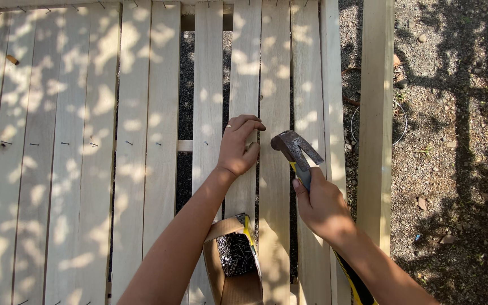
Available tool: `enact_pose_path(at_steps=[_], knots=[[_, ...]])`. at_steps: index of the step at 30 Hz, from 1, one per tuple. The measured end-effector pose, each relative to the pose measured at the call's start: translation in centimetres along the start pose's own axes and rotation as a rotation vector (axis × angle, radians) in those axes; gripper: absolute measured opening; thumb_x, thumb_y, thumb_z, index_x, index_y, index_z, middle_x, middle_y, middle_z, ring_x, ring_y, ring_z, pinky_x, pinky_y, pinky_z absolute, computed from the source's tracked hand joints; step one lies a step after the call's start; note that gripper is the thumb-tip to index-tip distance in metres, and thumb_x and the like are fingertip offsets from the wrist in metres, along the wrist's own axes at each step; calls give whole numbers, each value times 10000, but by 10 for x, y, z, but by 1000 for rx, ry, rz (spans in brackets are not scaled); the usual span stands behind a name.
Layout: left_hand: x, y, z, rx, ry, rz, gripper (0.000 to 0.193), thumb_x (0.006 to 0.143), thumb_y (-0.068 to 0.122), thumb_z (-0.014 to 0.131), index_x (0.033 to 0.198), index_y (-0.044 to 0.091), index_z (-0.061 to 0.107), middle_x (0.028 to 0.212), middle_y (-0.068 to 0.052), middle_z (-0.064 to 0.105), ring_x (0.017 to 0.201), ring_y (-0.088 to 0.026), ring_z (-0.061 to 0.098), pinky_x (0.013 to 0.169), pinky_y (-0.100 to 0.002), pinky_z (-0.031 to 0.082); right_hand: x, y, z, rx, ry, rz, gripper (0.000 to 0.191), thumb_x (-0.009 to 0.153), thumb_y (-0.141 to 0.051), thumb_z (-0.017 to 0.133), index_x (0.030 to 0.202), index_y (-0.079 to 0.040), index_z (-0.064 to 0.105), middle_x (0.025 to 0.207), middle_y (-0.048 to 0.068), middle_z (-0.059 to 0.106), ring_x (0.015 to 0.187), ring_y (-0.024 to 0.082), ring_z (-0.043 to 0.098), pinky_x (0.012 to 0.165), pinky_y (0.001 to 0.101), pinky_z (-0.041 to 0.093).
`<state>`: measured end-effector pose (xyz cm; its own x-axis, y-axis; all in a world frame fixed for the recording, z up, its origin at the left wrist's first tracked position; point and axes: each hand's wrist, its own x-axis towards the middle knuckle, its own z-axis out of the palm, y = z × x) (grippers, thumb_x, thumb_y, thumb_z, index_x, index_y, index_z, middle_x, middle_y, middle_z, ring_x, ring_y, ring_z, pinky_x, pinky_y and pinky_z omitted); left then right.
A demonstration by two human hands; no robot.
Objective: The person hammers nails into a slatted wooden frame outdoors, taking nails one at a time from a cardboard box and driving them into the slats with a claw hammer. They then reposition a wood block against the frame and continue hammering nails along its edge.
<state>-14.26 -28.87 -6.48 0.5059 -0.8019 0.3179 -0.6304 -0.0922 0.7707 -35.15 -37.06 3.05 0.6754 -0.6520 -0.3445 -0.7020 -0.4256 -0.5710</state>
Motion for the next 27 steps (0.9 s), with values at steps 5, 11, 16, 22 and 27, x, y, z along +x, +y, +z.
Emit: enact_pose_path(at_steps=[5,11,16,22,27], knots=[[-4,-10,21,223,45,76,401,829,-45,590,1177,77,746,1319,-65,701,1321,-319,581,1129,-442,443,-5,0,-24,58,79,34,352,1007,-316,536,1139,9,565,732,270,677,690,457,678,635,530,507],[-5,-17,26,293,22,49,405,817,-57,590,1160,76,760,1312,-48,705,1320,-312,581,1126,-441,445,-11,-16,-5,180,150,-70,315,990,-274,549,1087,26,555,760,256,667,690,435,683,620,500,510],[-3,-16,27,271,39,37,371,855,-66,590,1145,81,768,1292,-47,719,1309,-307,589,1122,-430,453,8,-17,-5,30,49,67,315,1043,-287,564,995,24,553,701,233,661,686,454,665,634,524,488],[-3,-18,30,262,41,13,371,853,-82,587,1122,93,773,1289,-41,722,1315,-302,592,1126,-432,452,-26,-25,-7,210,188,-7,312,973,-294,538,1034,11,551,674,214,674,650,415,711,559,496,523],[0,-18,26,176,32,11,398,822,-91,584,1121,86,779,1283,-52,725,1308,-310,593,1126,-427,460,5,-27,12,95,110,15,276,1019,-265,568,1011,11,560,681,227,666,651,439,679,592,496,493]])
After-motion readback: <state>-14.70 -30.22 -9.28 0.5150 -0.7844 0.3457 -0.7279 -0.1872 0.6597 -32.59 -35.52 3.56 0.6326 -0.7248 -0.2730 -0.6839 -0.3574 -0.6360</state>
